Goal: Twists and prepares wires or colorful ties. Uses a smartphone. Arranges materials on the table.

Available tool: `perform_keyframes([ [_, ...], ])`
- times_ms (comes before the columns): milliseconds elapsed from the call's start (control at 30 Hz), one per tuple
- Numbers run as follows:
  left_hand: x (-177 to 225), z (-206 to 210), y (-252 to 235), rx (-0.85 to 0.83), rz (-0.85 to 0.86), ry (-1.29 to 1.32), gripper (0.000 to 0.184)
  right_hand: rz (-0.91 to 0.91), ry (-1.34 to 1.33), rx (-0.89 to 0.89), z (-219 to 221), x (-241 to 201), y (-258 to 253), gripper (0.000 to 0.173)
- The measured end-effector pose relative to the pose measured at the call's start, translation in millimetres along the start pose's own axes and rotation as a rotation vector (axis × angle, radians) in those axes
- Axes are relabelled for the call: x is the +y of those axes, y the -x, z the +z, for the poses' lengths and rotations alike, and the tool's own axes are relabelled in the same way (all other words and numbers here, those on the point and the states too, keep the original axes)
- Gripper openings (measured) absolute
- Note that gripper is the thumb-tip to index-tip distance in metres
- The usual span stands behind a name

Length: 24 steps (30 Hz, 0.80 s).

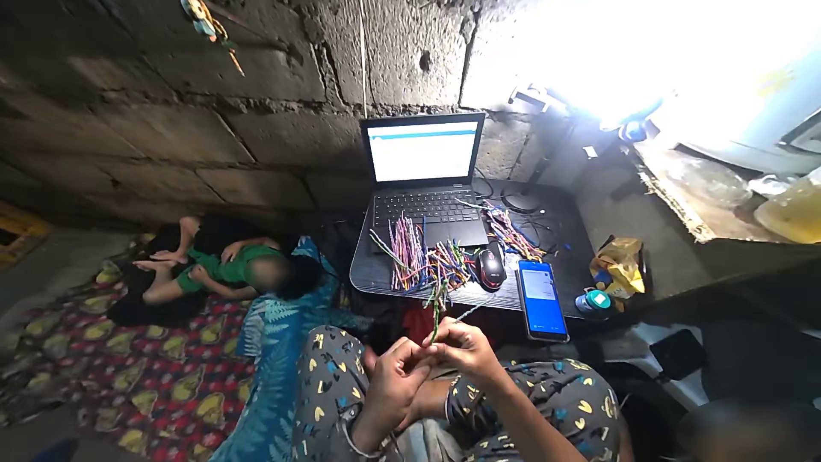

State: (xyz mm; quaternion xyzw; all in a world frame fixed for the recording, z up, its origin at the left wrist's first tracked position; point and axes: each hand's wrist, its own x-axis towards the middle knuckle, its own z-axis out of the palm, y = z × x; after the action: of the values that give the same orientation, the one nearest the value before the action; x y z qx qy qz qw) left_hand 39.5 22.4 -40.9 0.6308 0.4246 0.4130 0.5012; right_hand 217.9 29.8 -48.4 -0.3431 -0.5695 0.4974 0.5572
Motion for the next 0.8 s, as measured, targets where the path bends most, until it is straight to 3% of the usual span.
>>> perform_keyframes([
  [67, -5, 4, -2, 0.126, 0.193, -0.393, 0.010, 0.028, 0.113, 0.084, 6, 0, -1, 0.008],
  [167, -9, 8, -3, 0.142, 0.150, -0.448, 0.014, 0.086, 0.235, 0.123, 10, -3, -2, 0.011],
  [333, 3, -6, -6, 0.017, -0.178, 0.100, 0.012, -0.020, 0.125, -0.119, -13, -12, -2, 0.046],
  [367, 6, -9, -7, 0.014, -0.214, 0.170, 0.013, -0.060, 0.051, -0.131, -19, -12, -2, 0.046],
  [433, 12, -14, -8, 0.019, -0.290, 0.300, 0.015, -0.106, -0.091, -0.141, -30, -10, -3, 0.032],
  [500, 20, -15, -7, 0.012, -0.347, 0.415, 0.018, -0.053, -0.140, -0.184, -41, -6, -6, 0.019],
  [633, 25, -7, -2, -0.149, -0.458, 0.664, 0.024, 0.197, -0.133, -0.305, -32, 7, -6, 0.032],
  [800, 9, 0, 9, -0.441, -0.567, 1.100, 0.017, 0.091, -0.520, -0.504, -16, 26, -6, 0.025],
])
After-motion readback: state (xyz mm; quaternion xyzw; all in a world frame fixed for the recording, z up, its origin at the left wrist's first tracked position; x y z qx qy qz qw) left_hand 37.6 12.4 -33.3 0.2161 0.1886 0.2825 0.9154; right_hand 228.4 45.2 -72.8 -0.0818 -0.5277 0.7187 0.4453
